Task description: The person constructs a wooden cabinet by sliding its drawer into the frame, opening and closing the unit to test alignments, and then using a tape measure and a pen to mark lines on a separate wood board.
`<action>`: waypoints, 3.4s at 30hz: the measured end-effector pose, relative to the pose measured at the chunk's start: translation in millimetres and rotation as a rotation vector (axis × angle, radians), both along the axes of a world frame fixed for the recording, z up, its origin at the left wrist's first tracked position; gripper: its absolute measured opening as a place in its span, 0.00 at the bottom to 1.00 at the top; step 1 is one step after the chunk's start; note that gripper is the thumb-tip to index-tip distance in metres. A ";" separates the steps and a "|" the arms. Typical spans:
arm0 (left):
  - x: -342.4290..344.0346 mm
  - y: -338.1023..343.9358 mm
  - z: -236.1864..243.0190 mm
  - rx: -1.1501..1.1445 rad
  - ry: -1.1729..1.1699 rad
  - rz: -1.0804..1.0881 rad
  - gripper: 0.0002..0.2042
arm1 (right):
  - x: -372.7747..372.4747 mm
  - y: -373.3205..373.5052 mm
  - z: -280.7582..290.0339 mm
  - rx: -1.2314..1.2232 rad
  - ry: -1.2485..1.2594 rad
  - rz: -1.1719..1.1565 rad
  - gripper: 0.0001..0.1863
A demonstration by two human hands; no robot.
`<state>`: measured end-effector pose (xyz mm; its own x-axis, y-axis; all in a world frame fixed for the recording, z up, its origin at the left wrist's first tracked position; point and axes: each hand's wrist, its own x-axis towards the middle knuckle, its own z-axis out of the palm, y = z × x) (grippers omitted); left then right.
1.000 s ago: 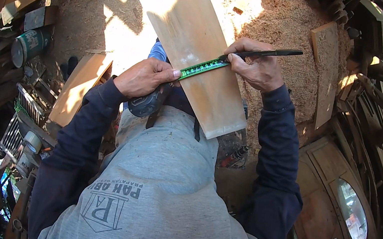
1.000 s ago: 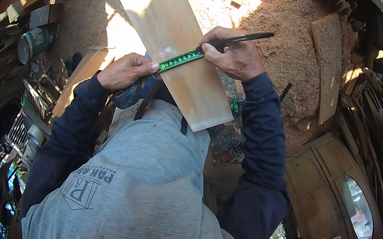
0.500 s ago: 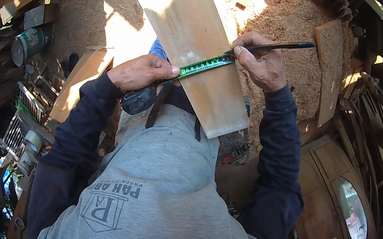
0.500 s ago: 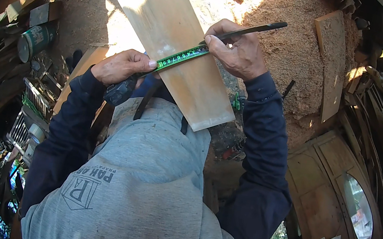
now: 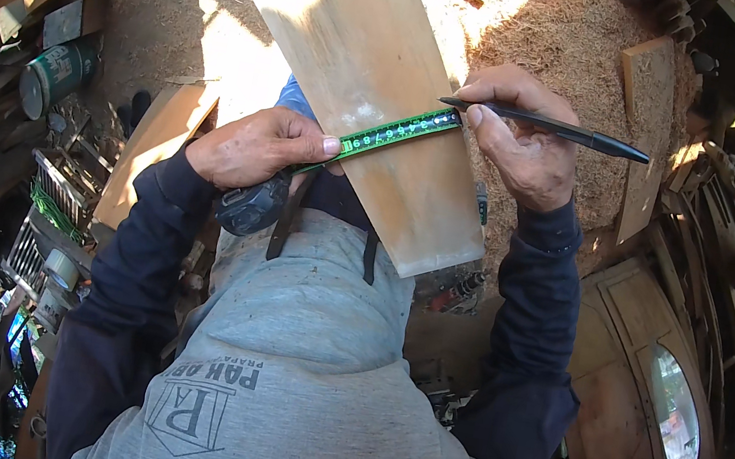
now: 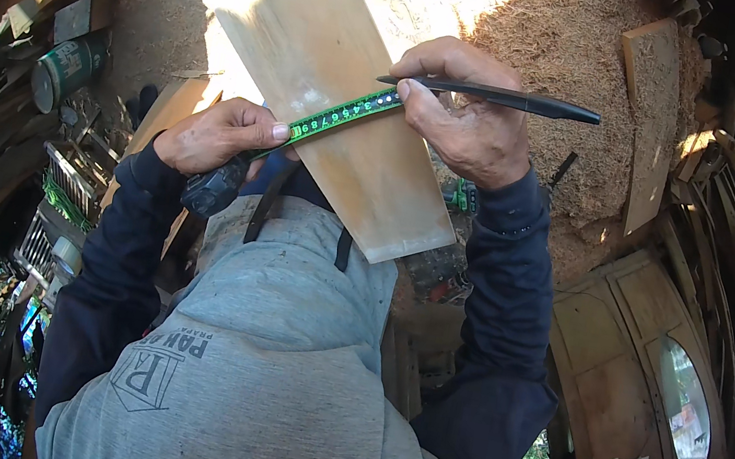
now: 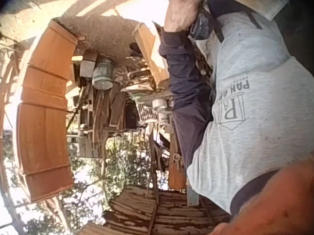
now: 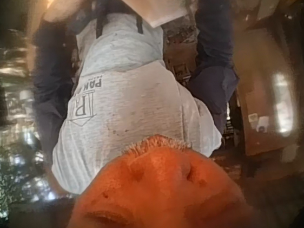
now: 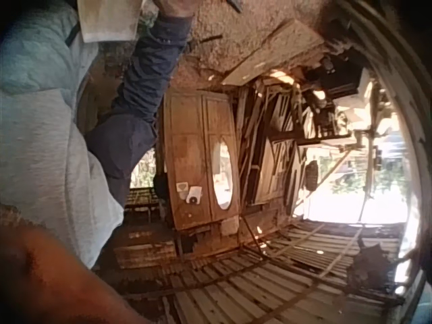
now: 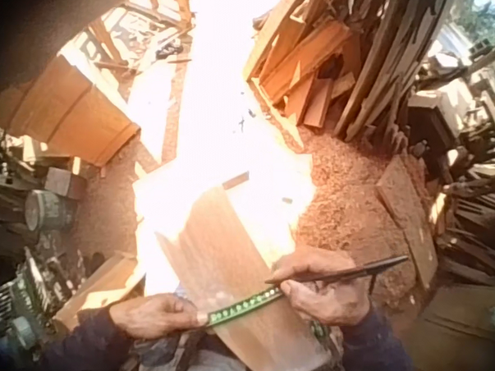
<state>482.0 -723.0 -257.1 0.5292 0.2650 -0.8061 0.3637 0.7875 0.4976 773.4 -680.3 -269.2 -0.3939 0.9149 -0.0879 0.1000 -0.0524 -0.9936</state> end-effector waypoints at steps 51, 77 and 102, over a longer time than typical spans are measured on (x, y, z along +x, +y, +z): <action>1.2 -8.0 -0.5 0.165 0.086 -0.082 0.22 | -6.8 7.8 16.6 0.288 -0.233 0.206 0.07; -2.4 -13.6 -10.5 0.170 0.033 -0.024 0.23 | -13.2 0.5 29.6 0.212 -0.290 0.105 0.06; 2.2 -14.0 0.0 0.274 0.125 -0.103 0.22 | -19.3 -26.6 28.6 0.139 -0.314 -0.241 0.13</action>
